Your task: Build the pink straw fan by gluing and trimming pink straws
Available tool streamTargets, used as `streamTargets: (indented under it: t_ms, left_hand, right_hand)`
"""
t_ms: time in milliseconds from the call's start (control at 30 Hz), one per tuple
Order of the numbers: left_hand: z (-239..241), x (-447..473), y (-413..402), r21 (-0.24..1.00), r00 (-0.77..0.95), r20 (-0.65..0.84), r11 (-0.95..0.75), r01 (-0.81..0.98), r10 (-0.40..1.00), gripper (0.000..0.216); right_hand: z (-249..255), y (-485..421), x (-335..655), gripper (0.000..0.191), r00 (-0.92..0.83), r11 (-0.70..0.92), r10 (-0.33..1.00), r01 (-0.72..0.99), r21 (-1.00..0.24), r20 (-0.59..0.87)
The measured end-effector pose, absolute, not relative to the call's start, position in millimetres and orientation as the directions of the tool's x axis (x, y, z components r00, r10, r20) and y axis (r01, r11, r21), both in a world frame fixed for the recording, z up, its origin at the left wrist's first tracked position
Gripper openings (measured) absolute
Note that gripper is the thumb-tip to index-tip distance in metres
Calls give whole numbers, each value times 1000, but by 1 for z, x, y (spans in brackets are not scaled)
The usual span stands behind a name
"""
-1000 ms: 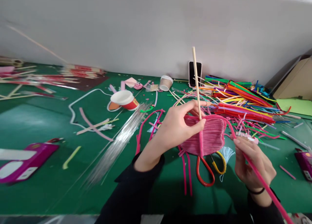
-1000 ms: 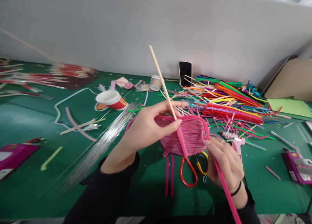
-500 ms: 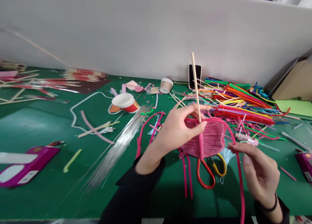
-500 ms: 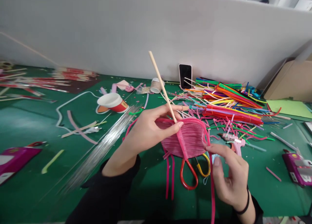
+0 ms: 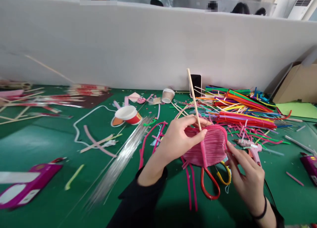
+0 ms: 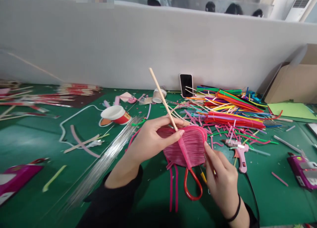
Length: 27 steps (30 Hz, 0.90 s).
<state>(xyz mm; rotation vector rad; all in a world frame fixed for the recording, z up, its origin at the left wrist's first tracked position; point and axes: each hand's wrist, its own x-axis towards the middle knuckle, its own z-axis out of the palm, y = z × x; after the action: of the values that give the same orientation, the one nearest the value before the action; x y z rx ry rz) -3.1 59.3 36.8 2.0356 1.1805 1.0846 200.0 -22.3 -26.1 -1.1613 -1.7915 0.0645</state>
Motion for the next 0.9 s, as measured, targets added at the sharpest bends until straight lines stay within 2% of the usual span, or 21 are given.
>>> streamTargets:
  t_ms: [233, 900]
  left_hand:
    - [36, -5, 60, 778, 290, 355, -453, 436, 889, 12]
    - [40, -7, 58, 820, 269, 266, -364, 443, 926, 13]
  right_hand:
    - [-37, -19, 202, 58, -141, 559, 701, 717, -416, 699]
    - [-40, -15, 205, 50, -110, 500, 676, 795, -344, 728]
